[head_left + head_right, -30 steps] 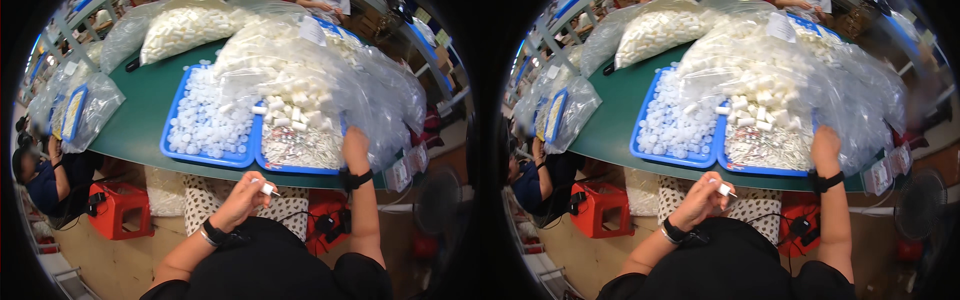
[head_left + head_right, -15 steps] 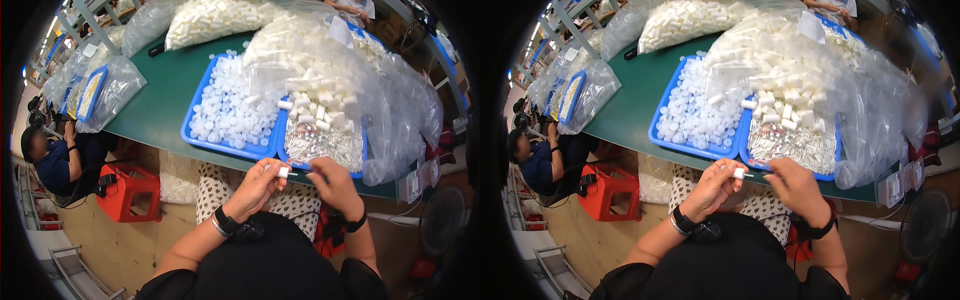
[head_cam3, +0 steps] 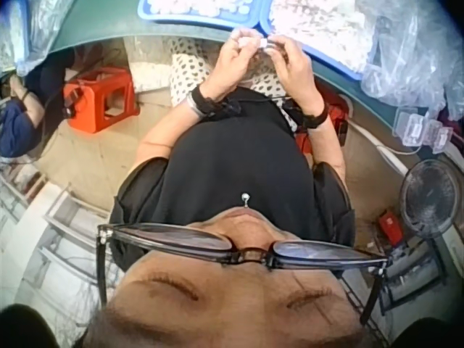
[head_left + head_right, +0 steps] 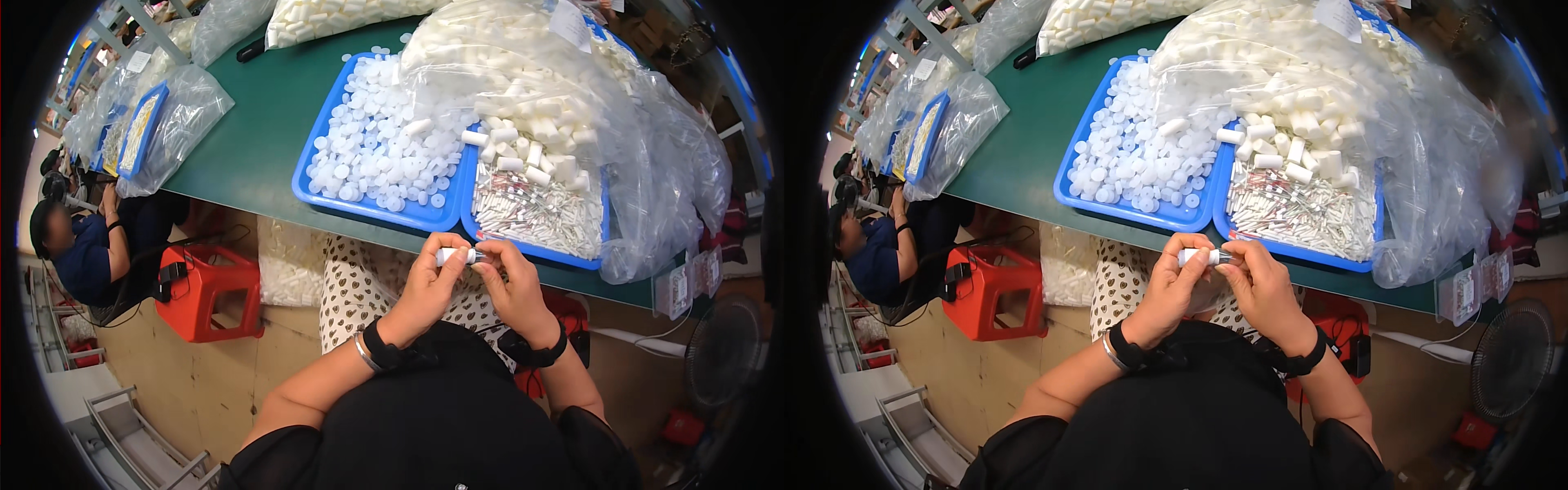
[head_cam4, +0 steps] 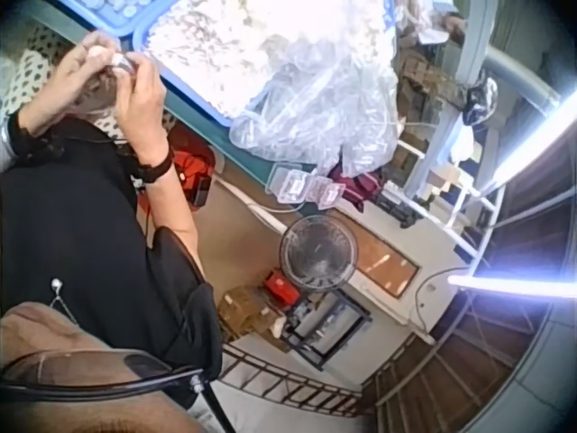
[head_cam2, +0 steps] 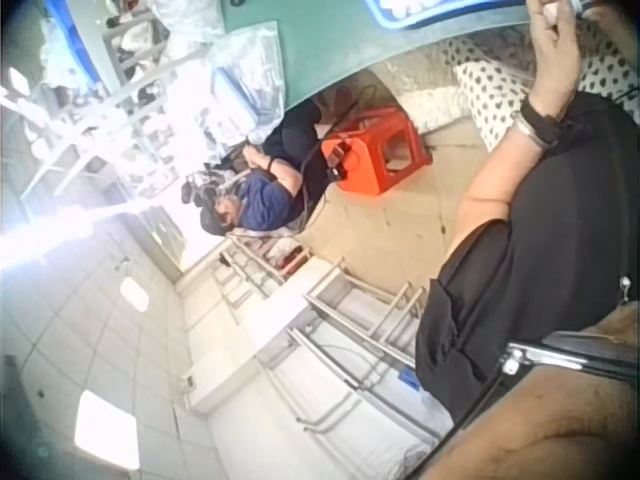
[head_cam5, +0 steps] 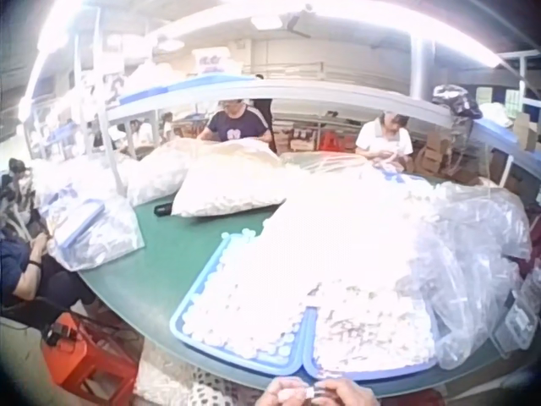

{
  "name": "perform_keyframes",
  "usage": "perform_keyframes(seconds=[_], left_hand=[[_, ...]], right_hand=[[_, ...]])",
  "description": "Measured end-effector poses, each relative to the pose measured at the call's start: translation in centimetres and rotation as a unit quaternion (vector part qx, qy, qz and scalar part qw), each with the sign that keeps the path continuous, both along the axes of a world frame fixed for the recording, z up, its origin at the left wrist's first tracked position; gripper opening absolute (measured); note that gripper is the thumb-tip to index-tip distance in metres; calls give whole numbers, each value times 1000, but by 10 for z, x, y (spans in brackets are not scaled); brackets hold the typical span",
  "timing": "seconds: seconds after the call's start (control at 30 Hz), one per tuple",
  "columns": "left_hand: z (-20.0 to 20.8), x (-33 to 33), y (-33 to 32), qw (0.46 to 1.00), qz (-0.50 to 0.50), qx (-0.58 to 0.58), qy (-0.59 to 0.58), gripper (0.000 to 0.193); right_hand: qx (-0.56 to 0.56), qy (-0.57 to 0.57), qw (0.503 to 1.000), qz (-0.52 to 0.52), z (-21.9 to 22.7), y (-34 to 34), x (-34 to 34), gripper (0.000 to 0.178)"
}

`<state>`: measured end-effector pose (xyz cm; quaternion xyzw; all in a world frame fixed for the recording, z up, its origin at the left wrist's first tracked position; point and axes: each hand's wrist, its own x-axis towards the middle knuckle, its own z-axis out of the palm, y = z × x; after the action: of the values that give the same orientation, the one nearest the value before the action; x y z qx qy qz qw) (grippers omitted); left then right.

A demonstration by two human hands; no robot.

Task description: The person repeatedly picks up small white plastic caps and metal pins from blue trays on a green table. They insert the pins into the caps by hand and place the assembled units into a tray. The process is repetitive and involves handling small parts one at a time.

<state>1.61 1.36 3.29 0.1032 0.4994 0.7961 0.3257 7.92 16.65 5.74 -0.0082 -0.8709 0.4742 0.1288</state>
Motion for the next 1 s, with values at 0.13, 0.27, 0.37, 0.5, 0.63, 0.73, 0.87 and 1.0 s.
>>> perform_keyframes(seconds=[0.13, 0.27, 0.37, 0.5, 0.63, 0.73, 0.87, 1.0], left_hand=[[10, 2, -8, 995, -89, -37, 40, 38], [-2, 1, -5, 991, -106, 33, 73, 50], [-3, 0, -6, 990, -123, 62, -18, 50], [-9, -4, -3, 968, -87, 143, -188, 51], [-12, -10, -8, 942, -103, 188, -258, 55], [-11, -6, -7, 927, -95, 210, -296, 51], [-23, 7, -7, 882, -51, 279, -377, 34], [-16, 5, -10, 851, -40, 310, -421, 18]], right_hand=[[56, 48, 991, 108, 5, -1, -3, 22], [38, 37, 992, 110, -7, -7, -2, 23], [-6, 19, 997, 74, -23, -13, 0, 17], [18, 7, 999, 50, -20, -21, -5, 20], [105, 88, 989, 50, -13, -14, -12, 25], [168, 93, 979, 62, -12, -11, -12, 26], [196, 105, 973, 59, -14, -22, -10, 27], [210, 103, 972, 28, -17, -38, -11, 29]])
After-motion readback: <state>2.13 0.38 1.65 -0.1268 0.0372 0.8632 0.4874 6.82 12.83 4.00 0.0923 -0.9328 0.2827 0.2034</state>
